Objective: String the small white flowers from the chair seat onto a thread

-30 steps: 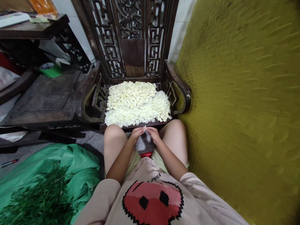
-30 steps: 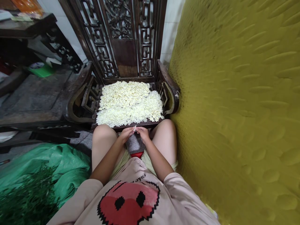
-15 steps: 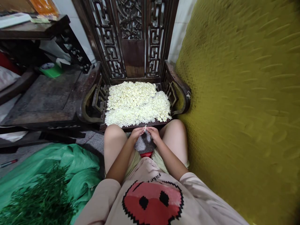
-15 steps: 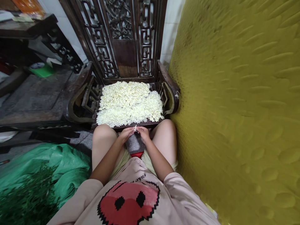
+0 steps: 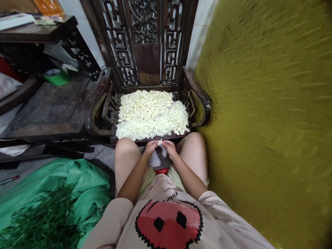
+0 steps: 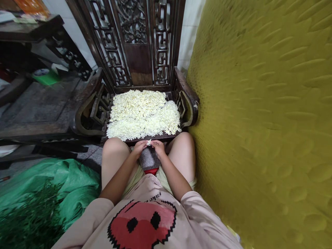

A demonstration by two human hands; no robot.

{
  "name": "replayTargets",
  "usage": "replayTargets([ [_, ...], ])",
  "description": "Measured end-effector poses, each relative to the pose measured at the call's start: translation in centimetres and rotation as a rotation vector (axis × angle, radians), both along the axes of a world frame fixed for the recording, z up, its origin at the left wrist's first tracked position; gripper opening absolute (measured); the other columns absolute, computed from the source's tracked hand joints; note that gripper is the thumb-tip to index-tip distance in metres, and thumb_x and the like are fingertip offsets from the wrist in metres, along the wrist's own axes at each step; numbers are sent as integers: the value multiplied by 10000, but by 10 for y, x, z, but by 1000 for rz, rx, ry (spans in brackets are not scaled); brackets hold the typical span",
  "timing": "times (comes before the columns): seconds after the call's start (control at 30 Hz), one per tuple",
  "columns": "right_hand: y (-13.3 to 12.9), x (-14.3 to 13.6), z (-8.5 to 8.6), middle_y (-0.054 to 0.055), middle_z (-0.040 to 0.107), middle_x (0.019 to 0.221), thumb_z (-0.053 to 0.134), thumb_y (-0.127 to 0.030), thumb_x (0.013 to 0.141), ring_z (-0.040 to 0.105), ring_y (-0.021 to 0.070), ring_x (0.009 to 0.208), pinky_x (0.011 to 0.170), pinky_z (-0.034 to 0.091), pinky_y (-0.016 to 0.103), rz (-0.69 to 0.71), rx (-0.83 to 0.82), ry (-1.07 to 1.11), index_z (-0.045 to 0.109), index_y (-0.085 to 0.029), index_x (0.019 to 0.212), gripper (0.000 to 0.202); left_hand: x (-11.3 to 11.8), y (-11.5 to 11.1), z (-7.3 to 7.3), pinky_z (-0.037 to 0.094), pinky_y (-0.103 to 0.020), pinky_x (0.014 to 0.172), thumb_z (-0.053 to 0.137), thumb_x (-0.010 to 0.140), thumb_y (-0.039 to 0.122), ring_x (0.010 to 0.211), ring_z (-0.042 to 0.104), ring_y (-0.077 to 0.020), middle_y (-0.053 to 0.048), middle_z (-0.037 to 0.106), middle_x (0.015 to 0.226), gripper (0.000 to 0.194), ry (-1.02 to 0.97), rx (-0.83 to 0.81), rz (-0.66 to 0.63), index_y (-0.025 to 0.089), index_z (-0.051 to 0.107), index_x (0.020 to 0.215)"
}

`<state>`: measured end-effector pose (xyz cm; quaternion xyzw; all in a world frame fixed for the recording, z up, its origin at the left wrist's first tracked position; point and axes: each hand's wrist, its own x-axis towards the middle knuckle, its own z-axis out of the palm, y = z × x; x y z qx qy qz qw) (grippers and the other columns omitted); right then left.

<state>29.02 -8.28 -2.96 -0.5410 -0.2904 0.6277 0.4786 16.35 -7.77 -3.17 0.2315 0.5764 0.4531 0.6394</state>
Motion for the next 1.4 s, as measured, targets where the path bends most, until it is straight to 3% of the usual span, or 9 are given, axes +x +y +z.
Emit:
replayTargets([
  [0.13,4,6,-1,-15,623,613,742,-318,467,480,92,551,554,363,230,-110,-52,9,657,-173,632,236,-9,6,4,390,-203,578,653,654,199,547,538,-82,9,575,556,91,22,-49,255,127,598,644],
  [0.2,5,8,0,-13,635,650,745,-322,473,485,87,554,539,352,220,-100,-73,28,664,-175,660,252,-13,8,7,397,-208,588,622,658,182,551,543,-86,17,566,555,63,27,-41,307,136,582,645],
  [0.43,0,5,2,-14,634,706,767,-354,497,495,68,533,488,304,199,33,-142,159,658,-179,742,320,-4,3,10,413,-249,639,607,631,200,570,534,-123,12,566,531,64,273,127,129,151,601,590],
  [0.87,0,4,1,-26,634,749,785,-319,513,622,130,747,661,401,226,99,-167,281,611,-198,741,311,-1,0,8,435,-281,687,605,618,210,645,571,-156,-29,625,638,67,503,231,78,155,609,581],
  [1.1,1,6,-3,-27,638,741,774,-326,542,613,111,695,629,389,213,113,-144,263,620,-198,763,299,1,-1,9,439,-284,673,676,598,405,644,573,-160,-30,630,614,256,342,276,-7,157,620,575],
  [1.23,2,6,-5,-22,647,747,765,-326,557,607,104,677,613,384,208,113,-133,270,628,-197,774,287,1,-1,7,459,-311,719,762,472,415,685,605,-180,-55,681,699,326,201,247,-2,155,661,640],
  [1.4,3,5,-8,-29,645,738,775,-321,544,609,101,669,601,383,201,107,-138,292,623,-197,767,298,0,0,4,462,-350,787,780,430,436,716,623,-195,-66,697,716,360,162,234,20,159,685,638],
])
